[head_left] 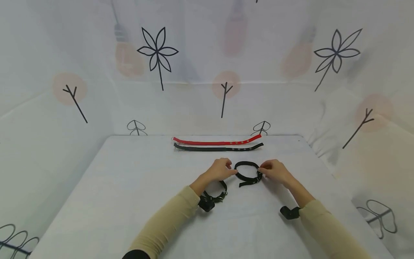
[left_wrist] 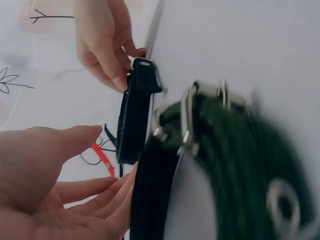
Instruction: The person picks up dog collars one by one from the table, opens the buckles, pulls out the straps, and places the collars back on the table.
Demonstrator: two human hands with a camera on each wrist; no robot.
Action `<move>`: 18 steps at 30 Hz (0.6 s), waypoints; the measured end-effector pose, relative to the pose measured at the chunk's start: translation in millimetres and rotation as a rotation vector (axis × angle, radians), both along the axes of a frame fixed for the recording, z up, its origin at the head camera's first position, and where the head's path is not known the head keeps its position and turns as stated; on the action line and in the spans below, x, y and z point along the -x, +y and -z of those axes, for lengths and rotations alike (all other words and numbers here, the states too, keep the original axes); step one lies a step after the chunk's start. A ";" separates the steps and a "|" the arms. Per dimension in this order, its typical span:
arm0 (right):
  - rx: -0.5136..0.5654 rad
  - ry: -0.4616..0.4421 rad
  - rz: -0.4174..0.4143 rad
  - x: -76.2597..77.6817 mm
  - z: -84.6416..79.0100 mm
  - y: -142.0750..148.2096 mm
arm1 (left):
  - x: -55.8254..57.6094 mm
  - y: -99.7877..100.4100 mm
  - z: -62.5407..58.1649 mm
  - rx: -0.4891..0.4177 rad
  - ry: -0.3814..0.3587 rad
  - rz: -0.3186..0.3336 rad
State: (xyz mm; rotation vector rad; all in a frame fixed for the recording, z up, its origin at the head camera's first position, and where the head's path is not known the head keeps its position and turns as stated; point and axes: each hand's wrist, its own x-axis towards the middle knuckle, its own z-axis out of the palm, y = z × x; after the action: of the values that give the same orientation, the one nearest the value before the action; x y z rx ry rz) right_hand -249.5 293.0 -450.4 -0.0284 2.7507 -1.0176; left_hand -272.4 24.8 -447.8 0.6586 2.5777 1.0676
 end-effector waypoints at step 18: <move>0.014 0.069 -0.052 0.3 -5.9 -13.4 | -3.6 18.9 0.5 -0.130 -0.177 -0.189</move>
State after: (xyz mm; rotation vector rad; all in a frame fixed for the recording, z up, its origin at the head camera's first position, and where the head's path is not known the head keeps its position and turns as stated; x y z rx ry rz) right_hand -249.9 279.6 -444.5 -0.1389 2.7889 -1.0415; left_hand -268.8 43.7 -448.4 0.3353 2.4702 1.2983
